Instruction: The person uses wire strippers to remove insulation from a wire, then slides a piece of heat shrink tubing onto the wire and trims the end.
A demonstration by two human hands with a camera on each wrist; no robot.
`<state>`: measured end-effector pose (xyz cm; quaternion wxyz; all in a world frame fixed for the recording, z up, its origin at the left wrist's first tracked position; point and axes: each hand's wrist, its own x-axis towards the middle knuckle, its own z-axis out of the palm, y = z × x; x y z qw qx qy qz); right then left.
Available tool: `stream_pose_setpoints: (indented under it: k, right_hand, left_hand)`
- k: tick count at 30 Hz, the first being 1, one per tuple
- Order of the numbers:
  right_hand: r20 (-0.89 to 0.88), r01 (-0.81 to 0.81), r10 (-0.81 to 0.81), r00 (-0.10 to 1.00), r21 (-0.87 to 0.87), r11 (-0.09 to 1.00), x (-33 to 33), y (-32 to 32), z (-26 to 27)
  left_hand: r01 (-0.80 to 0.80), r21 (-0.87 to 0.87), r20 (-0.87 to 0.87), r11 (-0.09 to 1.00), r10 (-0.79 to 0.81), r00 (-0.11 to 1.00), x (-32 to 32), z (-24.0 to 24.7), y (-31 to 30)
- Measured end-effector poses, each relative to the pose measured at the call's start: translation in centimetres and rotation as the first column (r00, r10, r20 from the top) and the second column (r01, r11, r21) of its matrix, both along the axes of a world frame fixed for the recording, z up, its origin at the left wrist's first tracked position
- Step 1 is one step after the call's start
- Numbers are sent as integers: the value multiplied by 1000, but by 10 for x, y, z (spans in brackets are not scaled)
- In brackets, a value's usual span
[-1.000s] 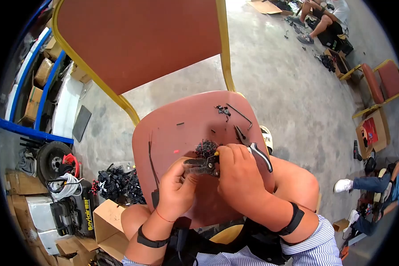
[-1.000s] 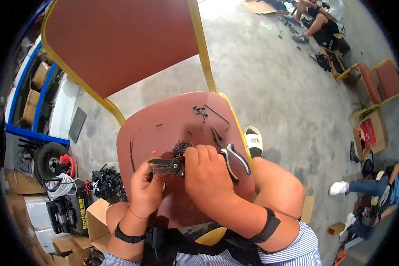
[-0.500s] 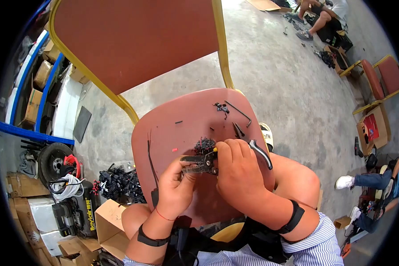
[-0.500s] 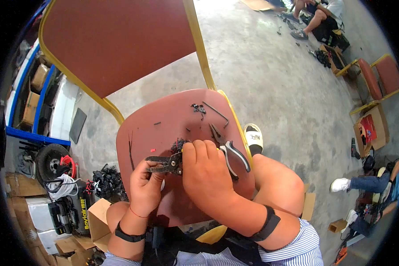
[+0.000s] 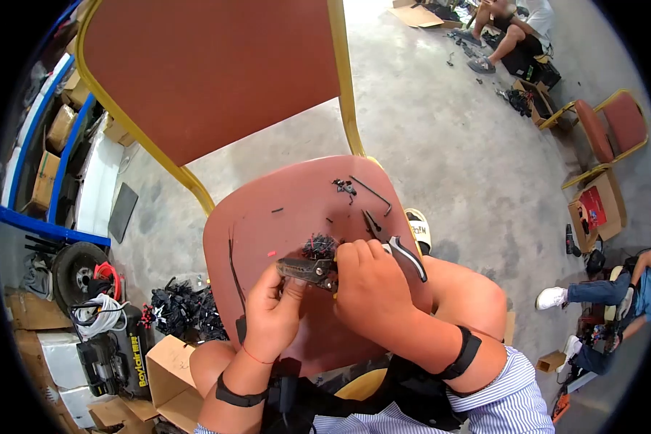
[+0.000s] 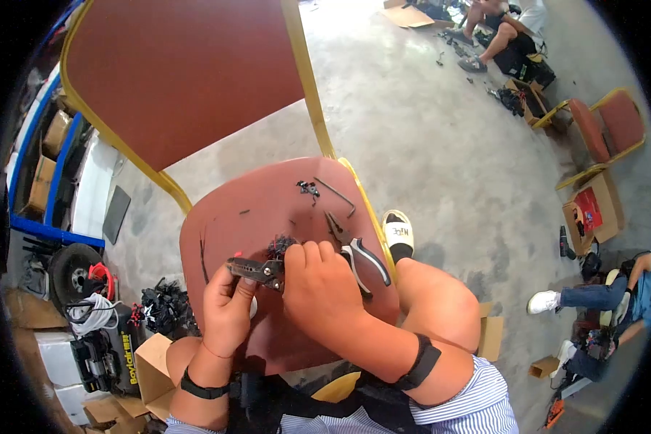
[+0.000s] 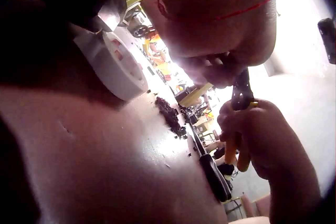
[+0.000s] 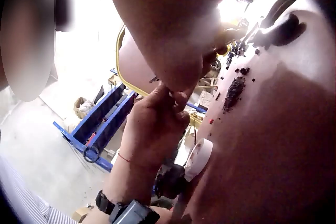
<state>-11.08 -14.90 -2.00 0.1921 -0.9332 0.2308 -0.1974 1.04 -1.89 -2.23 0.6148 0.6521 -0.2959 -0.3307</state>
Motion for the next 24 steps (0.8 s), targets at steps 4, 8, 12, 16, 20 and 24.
stream_pose_setpoints:
  k: [4, 8, 12, 16, 20, 24]
  right_hand:
    - [-69, -9, 25, 997, 228, 974, -2, 4, -1]
    - [-183, -27, 90, 979, 321, 947, -5, 0, 8]
    - [-324, 53, 145, 935, 531, 846, -8, -4, 24]
    - [-347, 36, 233, 908, 622, 782, -12, -9, 30]
    - [-281, -2, 234, 931, 637, 771, -11, -10, 25]
    - [-252, -7, 208, 945, 620, 784, -6, -10, 33]
  left_hand:
    - [-5, 58, -46, 998, 7, 999, 2, -1, 1]
    - [16, 145, -79, 989, -5, 997, 4, 7, 1]
    - [24, 170, -37, 985, -18, 999, 2, 7, 3]
    - [21, 149, 61, 989, -30, 998, 0, 4, 3]
    - [-6, 112, 42, 994, 1, 999, 1, 5, 1]
    - [-39, 58, 31, 998, 37, 999, 1, 4, 0]
